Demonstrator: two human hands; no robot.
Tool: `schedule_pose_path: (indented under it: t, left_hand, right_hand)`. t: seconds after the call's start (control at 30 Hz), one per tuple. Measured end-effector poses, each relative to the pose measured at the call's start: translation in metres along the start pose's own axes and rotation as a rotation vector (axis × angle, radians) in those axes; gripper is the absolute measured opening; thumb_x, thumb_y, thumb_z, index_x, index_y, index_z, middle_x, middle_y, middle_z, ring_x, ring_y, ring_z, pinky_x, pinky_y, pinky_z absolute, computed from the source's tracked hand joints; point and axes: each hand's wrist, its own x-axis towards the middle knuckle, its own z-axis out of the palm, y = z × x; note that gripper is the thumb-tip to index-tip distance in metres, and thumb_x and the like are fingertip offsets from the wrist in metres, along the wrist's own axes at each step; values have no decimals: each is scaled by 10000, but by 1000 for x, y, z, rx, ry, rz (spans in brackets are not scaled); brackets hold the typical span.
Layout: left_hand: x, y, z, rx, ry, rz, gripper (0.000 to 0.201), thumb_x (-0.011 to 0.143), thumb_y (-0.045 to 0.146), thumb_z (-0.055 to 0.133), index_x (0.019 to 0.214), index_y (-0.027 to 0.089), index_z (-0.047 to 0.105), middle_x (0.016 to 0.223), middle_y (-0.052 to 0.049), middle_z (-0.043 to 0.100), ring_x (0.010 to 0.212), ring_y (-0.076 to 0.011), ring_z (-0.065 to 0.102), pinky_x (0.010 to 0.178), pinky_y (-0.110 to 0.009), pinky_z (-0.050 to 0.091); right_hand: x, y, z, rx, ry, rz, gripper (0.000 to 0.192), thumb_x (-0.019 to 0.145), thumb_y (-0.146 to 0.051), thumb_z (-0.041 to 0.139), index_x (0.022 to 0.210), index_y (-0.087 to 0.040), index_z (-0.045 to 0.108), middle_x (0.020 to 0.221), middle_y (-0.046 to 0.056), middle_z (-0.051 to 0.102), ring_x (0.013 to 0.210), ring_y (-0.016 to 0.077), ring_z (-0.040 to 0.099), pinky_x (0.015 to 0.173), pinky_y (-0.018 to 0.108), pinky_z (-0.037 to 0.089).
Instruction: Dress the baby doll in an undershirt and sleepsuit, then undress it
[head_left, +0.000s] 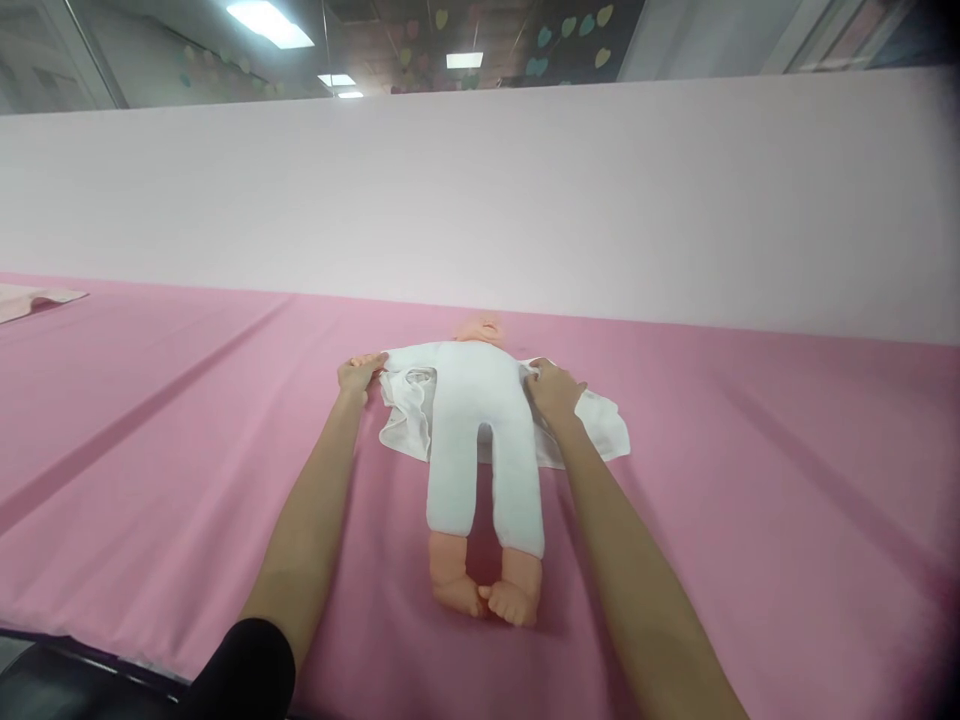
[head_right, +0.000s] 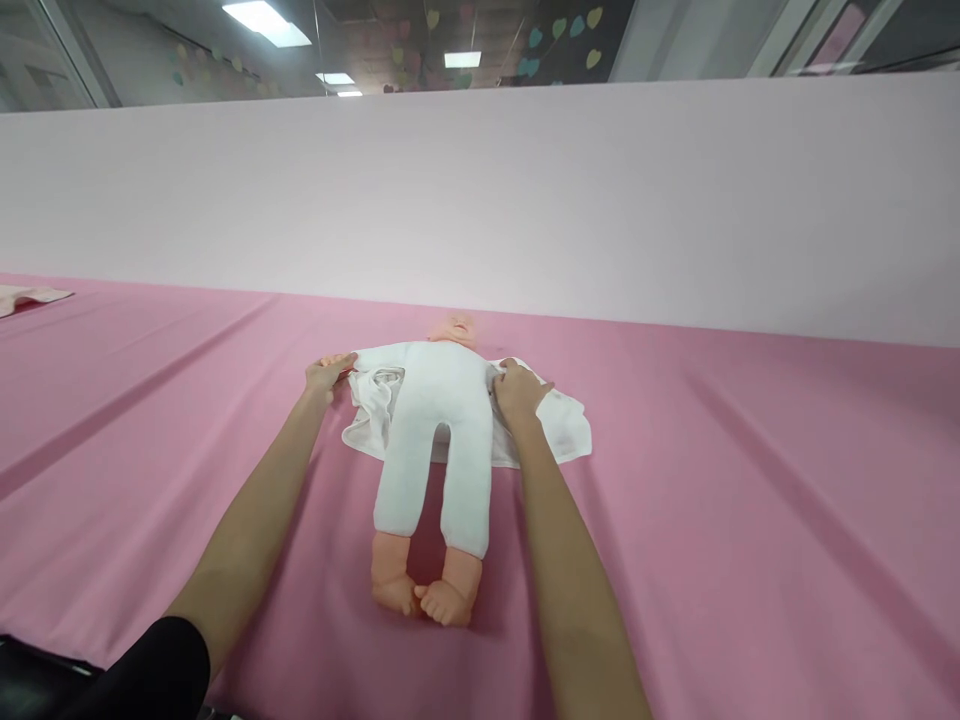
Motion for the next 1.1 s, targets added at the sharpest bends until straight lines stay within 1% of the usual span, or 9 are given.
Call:
schedule_pose_path:
  t: [0.23, 0.33, 0.4, 0.47, 0.6, 0.7, 0.87, 1.0, 1.1]
  left_hand:
    - [6, 0, -8, -27, -18, -45, 317, 549, 93, 836, 728, 110, 574, 702, -49, 658, 651, -149, 666, 704, -319, 596]
    - [7, -1, -9, -14, -14, -40, 318, 552, 92, 837, 734, 106, 576, 710, -41, 653, 660, -140, 666, 725, -316, 599]
    - [6, -1, -9, -4, -19, -37, 306, 561, 87, 832, 732, 102, 578, 712, -39, 650, 671, -136, 667, 736, -311, 599]
    - [4, 1, -9, -1, -23, -37, 299, 563, 78, 828, 721, 101, 575, 712, -35, 647, 680, -132, 666, 741, -306, 600]
    - [2, 3, -9, -6, -23, -45, 302, 556, 70, 829, 713, 104, 574, 708, -30, 641, 685, -130, 662, 737, -303, 602]
    - [5, 2, -8, 0, -12, -43, 308, 557, 64, 827, 727, 105, 573, 711, -29, 636, 695, -135, 663, 727, -298, 599]
    - [13, -3, -9, 102, -20, -46, 355, 567, 89, 828, 797, 114, 559, 752, -54, 645, 711, -154, 675, 712, -300, 589]
    - [14, -6, -11, 218, 1, -15, 372, 573, 161, 826, 831, 130, 560, 794, -66, 640, 681, -167, 663, 726, -339, 559]
    - [9, -5, -13, 450, 45, 121, 355, 594, 280, 805, 845, 166, 582, 877, -77, 645, 777, -207, 650, 792, -380, 512]
  right_hand:
    - [6, 28, -18, 25, -54, 249, 463, 806, -163, 458, 1267, -199, 478, 1060, 130, 611, 1042, 289, 554, 900, 506, 369]
    - [9, 31, -24, 35, -144, 305, 478, 752, -155, 497, 1229, -175, 523, 1123, 170, 578, 1112, 340, 516, 897, 559, 373]
    - [11, 31, -25, 5, -226, 319, 461, 718, -125, 503, 1174, -150, 566, 1134, 198, 564, 1121, 365, 508, 868, 559, 400]
    - [12, 34, -23, -19, -249, 310, 420, 702, -111, 503, 1111, -133, 597, 1097, 204, 573, 1093, 360, 525, 847, 540, 421]
    - [14, 53, -19, 30, -135, 242, 259, 687, -219, 569, 927, -150, 638, 905, 166, 612, 963, 314, 570, 815, 501, 444]
    - [15, 63, -19, 67, -145, 278, 224, 666, -278, 594, 850, -160, 639, 835, 155, 615, 919, 314, 580, 788, 502, 453]
    - [13, 54, -22, 21, -192, 430, 297, 681, -182, 545, 963, -137, 626, 985, 194, 608, 1040, 370, 548, 837, 584, 403]
    - [10, 55, -19, 95, -126, 388, 347, 678, -141, 545, 1016, -121, 623, 1043, 210, 586, 1062, 375, 528, 847, 564, 411]
    - [10, 64, -16, 211, -17, 290, 329, 696, -176, 544, 1008, -136, 637, 1001, 202, 587, 1010, 369, 534, 802, 545, 440]
